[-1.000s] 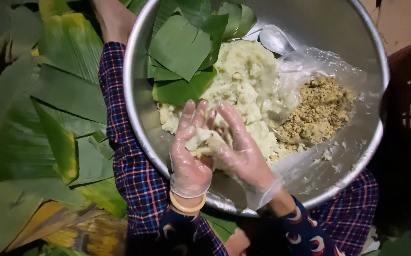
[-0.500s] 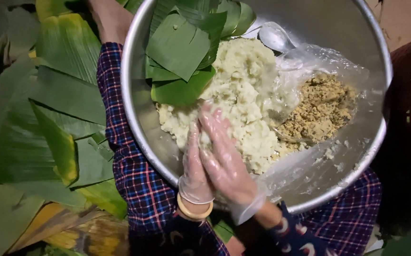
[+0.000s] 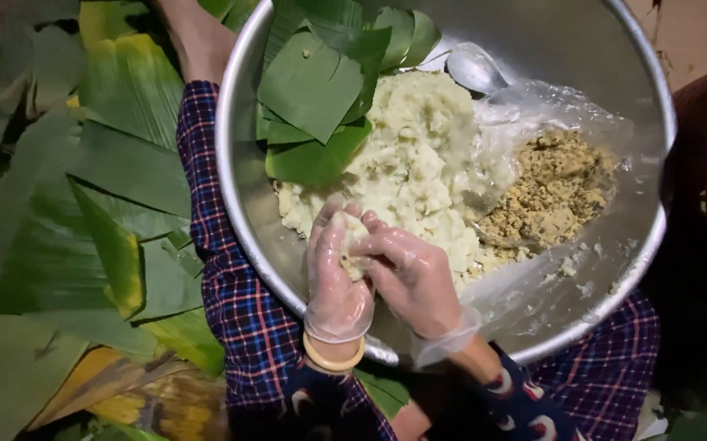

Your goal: Portioning and shaping dough or mash and placing it onto banana leaves for wrapping.

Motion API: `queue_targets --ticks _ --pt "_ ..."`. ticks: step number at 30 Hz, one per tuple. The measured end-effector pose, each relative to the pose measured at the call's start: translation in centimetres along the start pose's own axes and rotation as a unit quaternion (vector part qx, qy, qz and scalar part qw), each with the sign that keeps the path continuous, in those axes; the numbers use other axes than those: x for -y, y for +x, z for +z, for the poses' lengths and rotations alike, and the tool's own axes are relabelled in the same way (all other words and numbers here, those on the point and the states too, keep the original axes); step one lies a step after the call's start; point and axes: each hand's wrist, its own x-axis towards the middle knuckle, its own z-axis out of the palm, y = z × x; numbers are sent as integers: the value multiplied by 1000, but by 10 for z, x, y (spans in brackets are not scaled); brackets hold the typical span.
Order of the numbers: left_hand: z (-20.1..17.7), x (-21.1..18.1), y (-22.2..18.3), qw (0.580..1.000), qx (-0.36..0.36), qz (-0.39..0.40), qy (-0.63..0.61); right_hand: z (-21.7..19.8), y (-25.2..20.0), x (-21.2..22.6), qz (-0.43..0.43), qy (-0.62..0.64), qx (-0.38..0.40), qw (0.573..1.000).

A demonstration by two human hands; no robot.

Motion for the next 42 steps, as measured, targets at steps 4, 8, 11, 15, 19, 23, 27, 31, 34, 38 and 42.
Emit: queue_targets --ticks 4,8,11,15,19,23,27,31,34,38,42 --pt "10 7 -9 993 27 48 101 -15 -1 6 58 -45 46 996" --pt "20 -11 -9 987 -58 89 121 -21 2 6 79 -5 79 994" --pt "32 -28 -3 977 -114 138 118 -41 6 -26 76 -125 68 987" --pt "37 -13 -19 956 167 142 197 -57 14 -6 71 -12 93 993" --pt "44 -12 -34 833 348 133 408 -30 1 16 181 170 64 967" --pt "42 -19 2 748 303 431 405 -23 -21 -19 268 300 2 915" --pt "74 -68 65 504 107 294 805 -42 15 33 433 469 -69 767" --pt "81 -81 117 476 138 211 843 -42 11 19 450 538 -30 712" --pt "90 -94 112 527 136 253 799 -47 6 3 367 464 62 804" --pt "106 -108 71 685 91 154 707 -49 6 10 364 508 56 778" --pt "83 -113 23 728 150 123 658 -57 10 20 401 521 -13 754"
